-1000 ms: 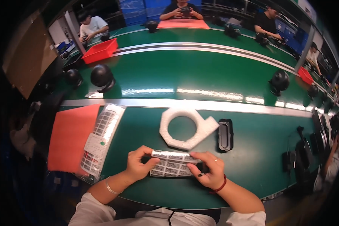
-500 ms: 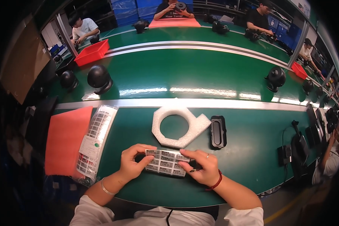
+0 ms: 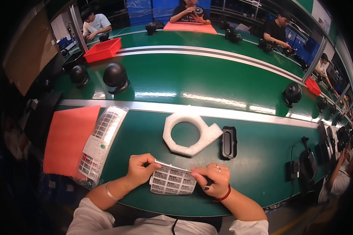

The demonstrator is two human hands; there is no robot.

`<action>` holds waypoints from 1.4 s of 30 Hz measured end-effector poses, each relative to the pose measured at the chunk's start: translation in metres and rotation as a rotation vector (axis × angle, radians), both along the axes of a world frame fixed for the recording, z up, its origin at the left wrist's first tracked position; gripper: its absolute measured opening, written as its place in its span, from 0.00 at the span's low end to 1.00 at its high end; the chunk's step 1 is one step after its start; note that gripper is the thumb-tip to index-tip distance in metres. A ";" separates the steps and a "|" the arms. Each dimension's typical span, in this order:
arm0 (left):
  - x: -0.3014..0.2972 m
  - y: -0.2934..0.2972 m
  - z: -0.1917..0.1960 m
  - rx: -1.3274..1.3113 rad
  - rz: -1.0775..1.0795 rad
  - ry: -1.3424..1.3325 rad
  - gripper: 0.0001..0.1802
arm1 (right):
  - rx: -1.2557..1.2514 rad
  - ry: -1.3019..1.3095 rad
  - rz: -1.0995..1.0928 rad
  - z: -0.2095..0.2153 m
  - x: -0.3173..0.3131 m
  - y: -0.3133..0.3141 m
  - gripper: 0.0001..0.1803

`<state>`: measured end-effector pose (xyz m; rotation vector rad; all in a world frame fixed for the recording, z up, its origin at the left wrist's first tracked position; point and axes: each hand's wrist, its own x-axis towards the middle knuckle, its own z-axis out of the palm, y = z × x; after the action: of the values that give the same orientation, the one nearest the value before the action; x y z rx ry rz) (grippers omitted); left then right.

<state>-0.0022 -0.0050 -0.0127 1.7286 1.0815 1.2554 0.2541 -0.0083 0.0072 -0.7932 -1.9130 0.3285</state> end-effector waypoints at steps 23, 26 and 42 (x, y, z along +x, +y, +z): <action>0.011 -0.011 0.002 0.037 -0.230 0.018 0.13 | 0.294 -0.398 0.233 0.098 -0.099 0.107 0.05; 0.017 -0.013 -0.005 0.179 -0.274 0.059 0.15 | 0.413 -0.666 0.188 0.069 -0.169 0.182 0.10; 0.027 -0.012 -0.006 0.172 -0.436 0.226 0.18 | 0.380 -0.612 -0.146 0.036 -0.181 0.282 0.14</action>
<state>0.0244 -0.0168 -0.0185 2.1352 0.6745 0.9143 0.0731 0.2733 0.0430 -0.8239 -2.3605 -0.4080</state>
